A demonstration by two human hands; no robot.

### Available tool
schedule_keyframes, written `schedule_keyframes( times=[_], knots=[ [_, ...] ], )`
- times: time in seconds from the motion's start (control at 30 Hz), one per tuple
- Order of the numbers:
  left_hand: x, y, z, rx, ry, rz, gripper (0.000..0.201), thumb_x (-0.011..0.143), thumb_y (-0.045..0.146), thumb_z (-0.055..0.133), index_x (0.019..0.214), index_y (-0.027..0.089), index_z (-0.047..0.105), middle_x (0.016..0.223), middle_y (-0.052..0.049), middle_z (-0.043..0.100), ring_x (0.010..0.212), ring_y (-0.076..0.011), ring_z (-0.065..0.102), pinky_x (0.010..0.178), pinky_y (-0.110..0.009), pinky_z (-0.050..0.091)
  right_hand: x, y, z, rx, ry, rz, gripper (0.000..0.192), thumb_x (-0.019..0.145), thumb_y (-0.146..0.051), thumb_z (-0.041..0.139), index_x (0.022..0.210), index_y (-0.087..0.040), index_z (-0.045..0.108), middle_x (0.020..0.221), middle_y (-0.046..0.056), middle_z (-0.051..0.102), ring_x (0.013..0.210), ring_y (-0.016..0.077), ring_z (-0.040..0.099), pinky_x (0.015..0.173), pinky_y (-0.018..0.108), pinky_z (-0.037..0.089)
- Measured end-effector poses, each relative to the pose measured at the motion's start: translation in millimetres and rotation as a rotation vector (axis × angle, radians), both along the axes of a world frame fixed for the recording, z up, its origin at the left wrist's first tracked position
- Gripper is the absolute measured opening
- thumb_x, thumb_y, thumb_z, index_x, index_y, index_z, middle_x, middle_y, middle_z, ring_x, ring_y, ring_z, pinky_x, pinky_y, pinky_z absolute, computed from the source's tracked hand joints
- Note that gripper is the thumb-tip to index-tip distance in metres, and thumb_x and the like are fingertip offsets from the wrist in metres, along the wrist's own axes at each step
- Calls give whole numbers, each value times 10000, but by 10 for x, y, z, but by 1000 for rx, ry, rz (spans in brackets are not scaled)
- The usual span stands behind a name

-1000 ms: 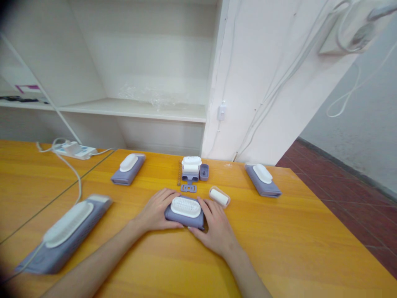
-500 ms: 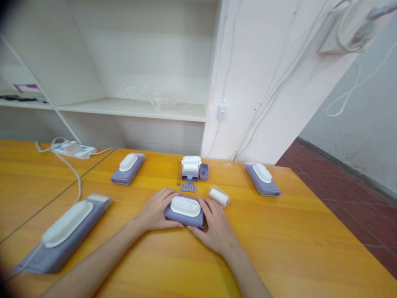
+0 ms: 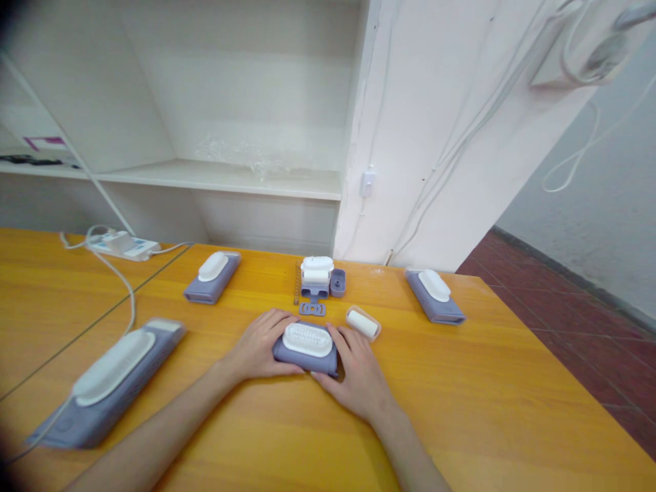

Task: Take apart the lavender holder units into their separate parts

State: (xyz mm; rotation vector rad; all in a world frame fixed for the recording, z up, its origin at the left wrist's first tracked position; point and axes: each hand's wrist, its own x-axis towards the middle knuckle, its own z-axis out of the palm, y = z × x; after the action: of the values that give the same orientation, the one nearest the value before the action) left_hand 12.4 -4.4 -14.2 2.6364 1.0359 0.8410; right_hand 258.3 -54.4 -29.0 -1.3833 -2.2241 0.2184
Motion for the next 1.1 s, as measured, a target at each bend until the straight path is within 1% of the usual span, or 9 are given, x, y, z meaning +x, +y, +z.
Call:
schedule_keyframes(
  times=[0.57,0.77,1.1],
  knots=[
    [-1,-2,4,9,-22,-3,821,618,703,654,1233,189,478,1111,-113,571,1003,-270,535,891,-416,443,-7,-1,5,0,4,1,739,763,-437,643,1397,-226,327,1283,113,482,1177,279,464,1011,447,396],
    [-1,1,-5,1,-17,-8,824,617,702,657,1238,189,480,1110,-119,568,1004,-277,536,889,-426,446,3,-2,2,0,11,5,739,765,-438,641,1399,-228,328,1284,123,481,1175,294,463,1003,469,396],
    [-3,6,16,-17,-18,-12,723,710,651,618,1246,186,481,1140,-119,566,1025,-265,528,905,-420,436,1,1,-3,1,17,5,744,761,-434,647,1400,-228,327,1284,122,481,1175,289,461,1002,461,396]
  ],
)
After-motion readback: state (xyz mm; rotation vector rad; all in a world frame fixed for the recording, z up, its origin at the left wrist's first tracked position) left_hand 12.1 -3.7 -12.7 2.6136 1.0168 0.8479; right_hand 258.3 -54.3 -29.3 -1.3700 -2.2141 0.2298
